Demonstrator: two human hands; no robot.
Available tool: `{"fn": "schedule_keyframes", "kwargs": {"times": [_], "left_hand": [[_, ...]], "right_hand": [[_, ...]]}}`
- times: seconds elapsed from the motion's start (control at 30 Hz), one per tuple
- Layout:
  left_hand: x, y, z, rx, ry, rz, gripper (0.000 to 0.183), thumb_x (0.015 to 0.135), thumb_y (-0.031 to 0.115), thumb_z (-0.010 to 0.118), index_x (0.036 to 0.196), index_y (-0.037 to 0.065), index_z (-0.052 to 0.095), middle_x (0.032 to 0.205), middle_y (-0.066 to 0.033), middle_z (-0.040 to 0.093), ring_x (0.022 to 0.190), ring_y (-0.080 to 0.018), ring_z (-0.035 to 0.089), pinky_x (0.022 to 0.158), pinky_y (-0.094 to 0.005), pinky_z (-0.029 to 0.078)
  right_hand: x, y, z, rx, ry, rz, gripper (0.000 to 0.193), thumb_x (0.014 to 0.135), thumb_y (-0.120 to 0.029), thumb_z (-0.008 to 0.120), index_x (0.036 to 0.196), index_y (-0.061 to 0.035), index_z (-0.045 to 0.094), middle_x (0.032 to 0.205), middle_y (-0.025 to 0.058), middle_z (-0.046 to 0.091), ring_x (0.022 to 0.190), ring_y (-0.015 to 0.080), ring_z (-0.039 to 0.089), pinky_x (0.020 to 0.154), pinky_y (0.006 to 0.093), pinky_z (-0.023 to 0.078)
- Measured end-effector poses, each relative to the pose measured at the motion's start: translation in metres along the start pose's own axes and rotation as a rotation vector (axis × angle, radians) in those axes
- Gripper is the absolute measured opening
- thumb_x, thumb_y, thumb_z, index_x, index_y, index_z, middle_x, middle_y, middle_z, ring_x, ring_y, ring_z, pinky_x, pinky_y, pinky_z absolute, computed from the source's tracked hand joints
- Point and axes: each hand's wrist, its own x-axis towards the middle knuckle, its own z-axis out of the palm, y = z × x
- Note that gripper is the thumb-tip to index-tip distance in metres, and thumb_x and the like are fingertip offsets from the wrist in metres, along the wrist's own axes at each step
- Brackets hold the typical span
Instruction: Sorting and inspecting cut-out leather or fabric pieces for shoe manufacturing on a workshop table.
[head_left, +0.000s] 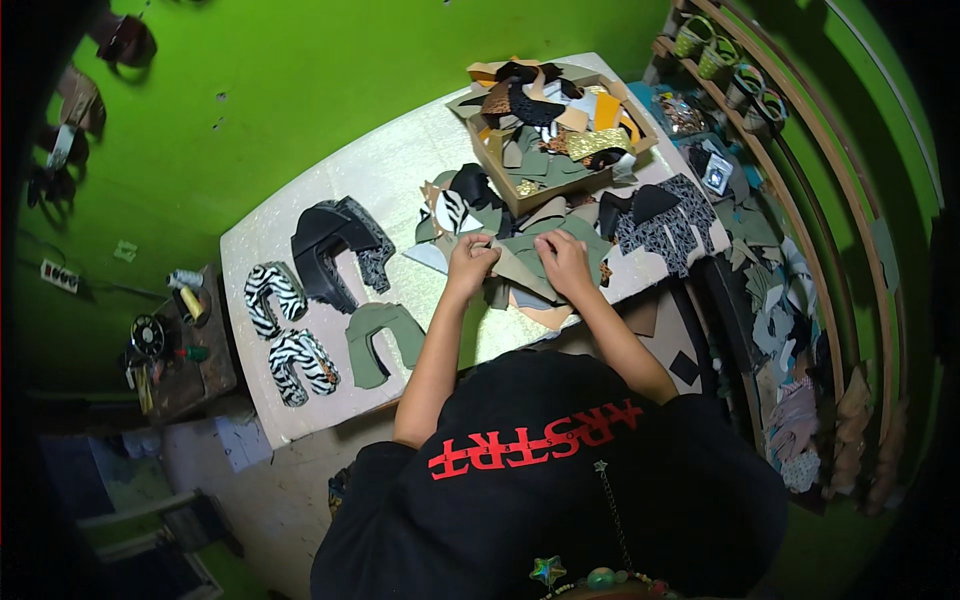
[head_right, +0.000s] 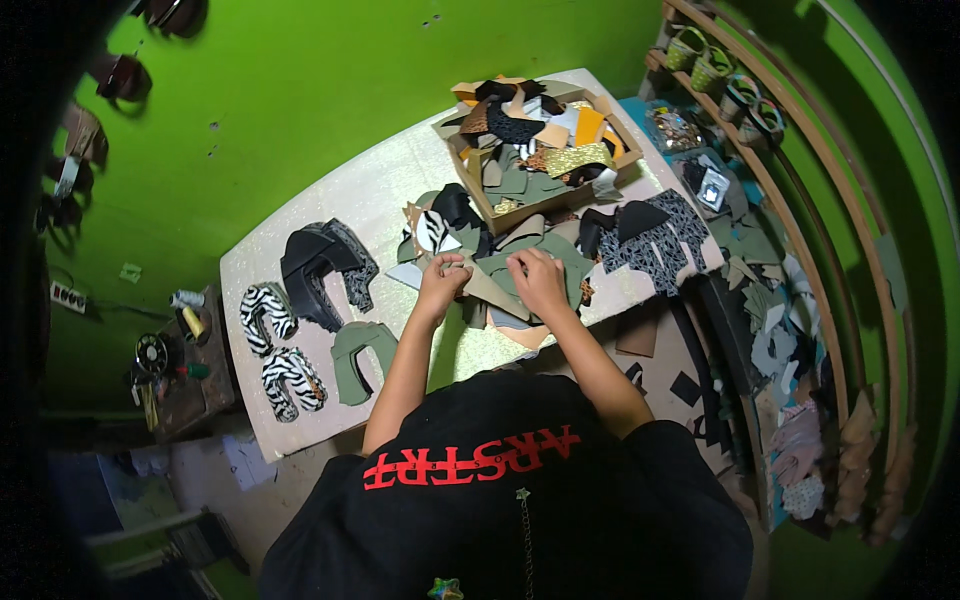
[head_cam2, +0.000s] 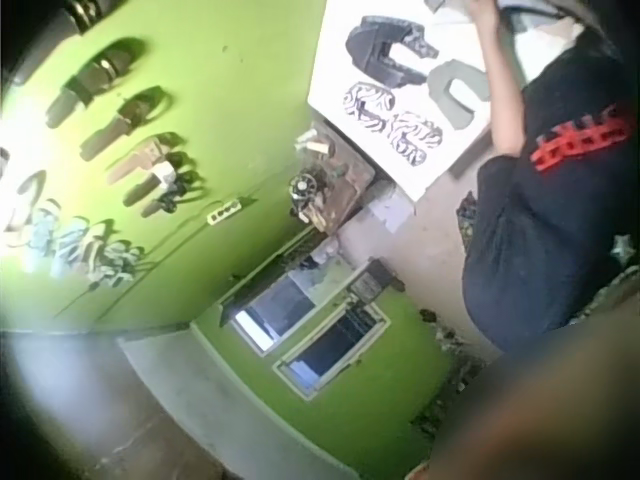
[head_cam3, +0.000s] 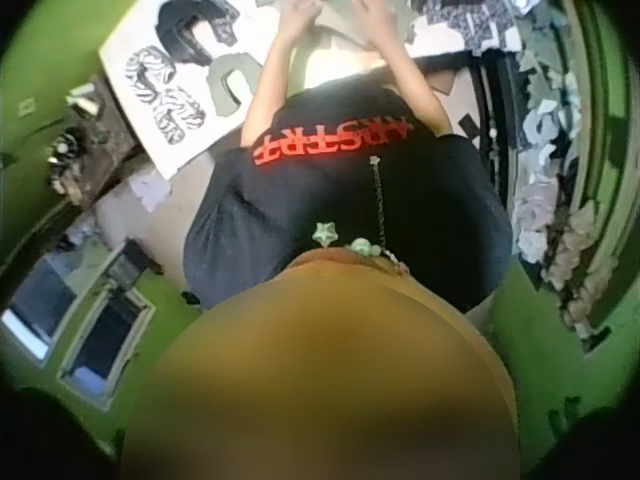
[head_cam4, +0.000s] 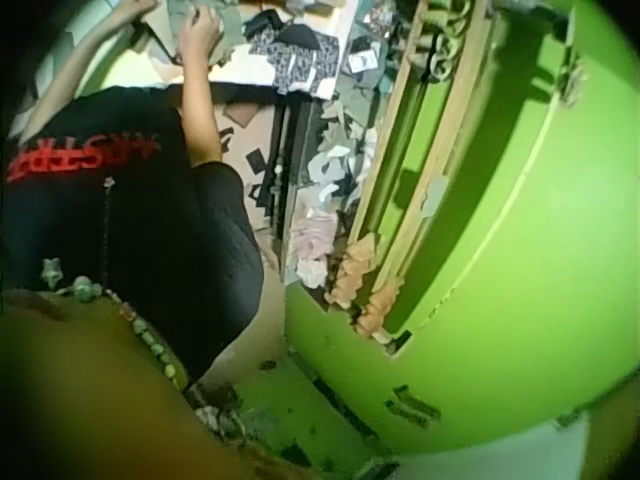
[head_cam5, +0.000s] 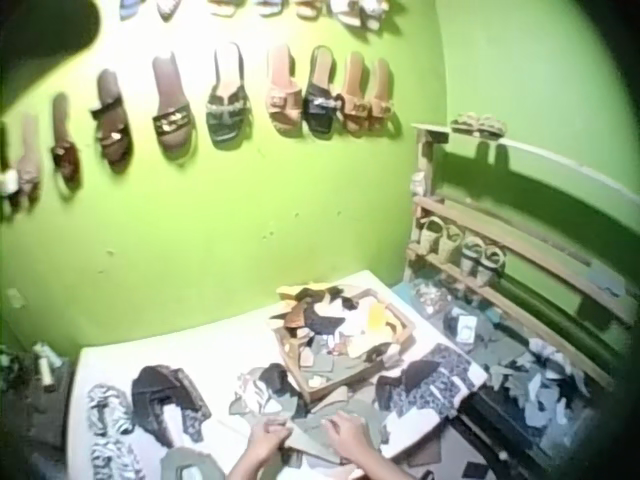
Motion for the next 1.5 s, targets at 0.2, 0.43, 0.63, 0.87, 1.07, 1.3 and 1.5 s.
{"fn": "schedule_keyframes", "kwargs": {"times": [0.2, 0.43, 0.63, 0.87, 1.07, 1.3, 1.5], "left_hand": [[-0.03, 0.013, -0.044, -0.146, 0.006, 0.04, 0.024, 0.078, 0.008, 0.061, 0.1, 0.002, 0.054, 0.073, 0.0, 0.059, 0.058, -0.0054, 0.052, 0.055, -0.0208, 0.045], [-0.069, 0.012, -0.11, -0.337, 0.083, -0.013, 0.028, 0.083, 0.004, 0.042, 0.105, -0.001, 0.057, 0.091, -0.0068, 0.062, 0.077, -0.0123, 0.061, 0.069, -0.0217, 0.05], [-0.108, 0.013, -0.158, 0.098, 0.129, 0.067, 0.026, 0.077, 0.01, 0.062, 0.103, 0.005, 0.061, 0.087, 0.0017, 0.06, 0.073, -0.0043, 0.052, 0.061, -0.017, 0.04], [-0.117, -0.04, -0.218, 0.423, 0.153, 0.194, 0.03, 0.073, 0.021, 0.07, 0.095, 0.002, 0.063, 0.109, -0.0119, 0.055, 0.1, -0.0205, 0.051, 0.088, -0.0302, 0.038], [-0.13, -0.025, -0.243, 0.281, 0.026, 0.03, 0.03, 0.078, 0.024, 0.066, 0.098, 0.002, 0.063, 0.092, -0.0067, 0.062, 0.091, -0.0152, 0.056, 0.081, -0.0271, 0.042], [-0.133, -0.024, -0.256, 0.09, -0.066, -0.047, 0.023, 0.086, 0.018, 0.057, 0.099, 0.0, 0.054, 0.081, -0.0079, 0.063, 0.069, -0.0102, 0.058, 0.064, -0.0216, 0.046], [-0.134, -0.063, -0.273, 0.238, -0.069, -0.124, 0.032, 0.074, 0.007, 0.067, 0.101, -0.001, 0.052, 0.08, -0.0085, 0.062, 0.07, -0.0122, 0.058, 0.062, -0.0261, 0.047]], "right_hand": [[0.015, -0.068, 0.005, 0.285, -0.25, -0.458, 0.04, 0.067, -0.032, 0.067, 0.095, -0.005, 0.057, 0.095, 0.0119, 0.055, 0.092, 0.0296, 0.052, 0.08, 0.0356, 0.041], [0.01, -0.125, 0.069, 0.153, -0.398, -0.541, 0.033, 0.067, -0.012, 0.064, 0.097, -0.0029, 0.055, 0.095, 0.0145, 0.054, 0.09, 0.0324, 0.054, 0.074, 0.0369, 0.044], [0.004, -0.167, 0.107, 0.196, -0.401, -0.51, 0.014, 0.076, -0.008, 0.054, 0.084, 0.0012, 0.06, 0.076, 0.0166, 0.061, 0.071, 0.0329, 0.059, 0.066, 0.0366, 0.047], [-0.011, -0.2, 0.134, 0.264, -0.46, -0.297, 0.019, 0.075, -0.013, 0.058, 0.086, 0.0022, 0.061, 0.066, 0.0158, 0.061, 0.059, 0.0252, 0.06, 0.057, 0.0316, 0.046], [-0.022, -0.187, 0.137, 0.348, -0.391, -0.126, 0.013, 0.077, -0.01, 0.059, 0.081, 0.0022, 0.06, 0.066, 0.0101, 0.062, 0.057, 0.0153, 0.056, 0.056, 0.0283, 0.044], [-0.045, -0.16, 0.147, 0.25, -0.181, -0.056, 0.022, 0.075, -0.019, 0.065, 0.083, 0.0012, 0.061, 0.072, 0.0149, 0.062, 0.064, 0.0212, 0.058, 0.063, 0.0306, 0.045], [-0.073, -0.142, 0.172, 0.115, -0.167, 0.132, 0.028, 0.072, -0.025, 0.067, 0.084, -0.0005, 0.062, 0.067, 0.0147, 0.059, 0.061, 0.0236, 0.058, 0.06, 0.0325, 0.046]]}}
